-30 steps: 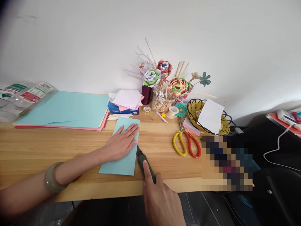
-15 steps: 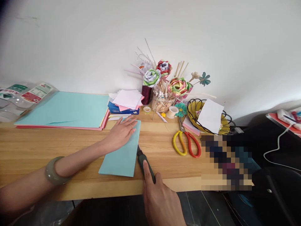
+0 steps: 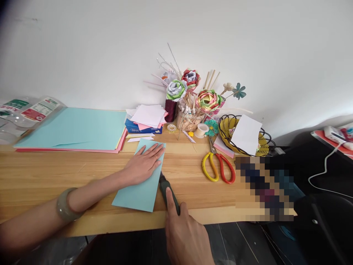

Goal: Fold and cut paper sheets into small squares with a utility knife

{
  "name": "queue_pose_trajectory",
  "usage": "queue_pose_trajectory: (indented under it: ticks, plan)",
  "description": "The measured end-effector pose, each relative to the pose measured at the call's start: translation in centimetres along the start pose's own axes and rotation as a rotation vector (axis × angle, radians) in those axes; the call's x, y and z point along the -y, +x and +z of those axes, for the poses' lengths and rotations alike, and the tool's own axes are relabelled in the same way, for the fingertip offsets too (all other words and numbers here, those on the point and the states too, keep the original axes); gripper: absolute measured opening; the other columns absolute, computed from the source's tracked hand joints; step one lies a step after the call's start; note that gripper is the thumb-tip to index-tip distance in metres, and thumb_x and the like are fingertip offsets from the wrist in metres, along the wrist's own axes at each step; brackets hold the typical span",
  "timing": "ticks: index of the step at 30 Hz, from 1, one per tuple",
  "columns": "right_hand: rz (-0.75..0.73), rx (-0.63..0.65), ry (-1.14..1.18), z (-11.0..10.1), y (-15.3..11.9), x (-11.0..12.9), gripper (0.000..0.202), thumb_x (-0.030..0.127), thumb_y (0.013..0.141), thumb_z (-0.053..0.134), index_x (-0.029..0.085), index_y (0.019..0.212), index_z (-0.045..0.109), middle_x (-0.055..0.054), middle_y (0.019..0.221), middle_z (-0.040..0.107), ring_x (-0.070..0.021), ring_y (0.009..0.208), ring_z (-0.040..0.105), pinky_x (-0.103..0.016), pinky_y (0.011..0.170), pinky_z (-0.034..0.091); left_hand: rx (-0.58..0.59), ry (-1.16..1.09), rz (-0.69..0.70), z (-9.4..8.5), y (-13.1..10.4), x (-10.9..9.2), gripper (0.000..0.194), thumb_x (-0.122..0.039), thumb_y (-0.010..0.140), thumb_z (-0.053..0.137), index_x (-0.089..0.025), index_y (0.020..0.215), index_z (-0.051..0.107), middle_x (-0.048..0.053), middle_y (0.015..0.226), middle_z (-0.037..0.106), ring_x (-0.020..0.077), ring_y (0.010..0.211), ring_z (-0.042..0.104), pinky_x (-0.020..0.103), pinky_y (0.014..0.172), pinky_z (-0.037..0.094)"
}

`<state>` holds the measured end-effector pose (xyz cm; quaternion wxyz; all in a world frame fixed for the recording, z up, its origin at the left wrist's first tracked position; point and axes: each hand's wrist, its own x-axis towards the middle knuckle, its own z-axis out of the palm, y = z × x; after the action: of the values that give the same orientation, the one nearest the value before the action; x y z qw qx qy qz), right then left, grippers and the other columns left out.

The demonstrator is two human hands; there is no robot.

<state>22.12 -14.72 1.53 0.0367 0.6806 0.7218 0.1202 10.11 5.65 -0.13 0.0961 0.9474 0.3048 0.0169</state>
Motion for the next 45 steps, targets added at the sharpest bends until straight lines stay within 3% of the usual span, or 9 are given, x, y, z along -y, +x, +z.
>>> queue_pose_trajectory:
  ticks: [13,27,35,45]
  plan:
    - [0.039,-0.091,-0.032,-1.1,1.4,0.3,0.059,0.008,0.068,0.059,0.008,0.127,0.053,0.001,0.064,0.056,-0.0141,0.031,0.051,-0.025,0.027,0.038,0.023,0.002,-0.006,-0.1,0.0,-0.1,0.052,-0.032,0.099,0.018,-0.015,0.148,0.018,-0.001,0.155,0.012,0.0177,0.144,0.01,0.048,0.116,0.016]
    - [0.081,-0.074,-0.046,-0.8,2.5,0.0,0.058,0.012,0.071,0.063,0.011,0.129,0.053,0.001,0.065,0.056,-0.0144,0.035,0.054,-0.026,0.03,0.039,0.012,-0.011,-0.002,0.1,0.1,0.0,0.052,-0.034,0.1,0.018,-0.015,0.148,0.018,0.001,0.155,0.014,0.0179,0.144,0.01,0.047,0.116,0.016]
    - [0.114,0.035,-0.062,-0.6,3.3,-0.1,0.061,0.015,0.075,0.064,0.015,0.135,0.048,0.001,0.068,0.058,-0.0155,0.039,0.057,-0.026,0.033,0.042,0.012,-0.012,-0.006,0.2,0.0,0.0,0.053,-0.035,0.099,0.016,-0.015,0.148,0.016,0.001,0.155,0.013,0.0169,0.144,0.01,0.046,0.116,0.015]
    - [0.193,0.253,-0.026,-1.0,5.2,-0.6,0.06,0.018,0.087,0.052,0.02,0.144,0.034,-0.003,0.08,0.063,-0.0171,0.05,0.064,-0.027,0.042,0.047,0.013,-0.009,-0.014,0.1,0.1,-0.1,0.052,-0.034,0.1,0.017,-0.015,0.148,0.018,0.0,0.155,0.013,0.0168,0.144,0.01,0.046,0.116,0.015]
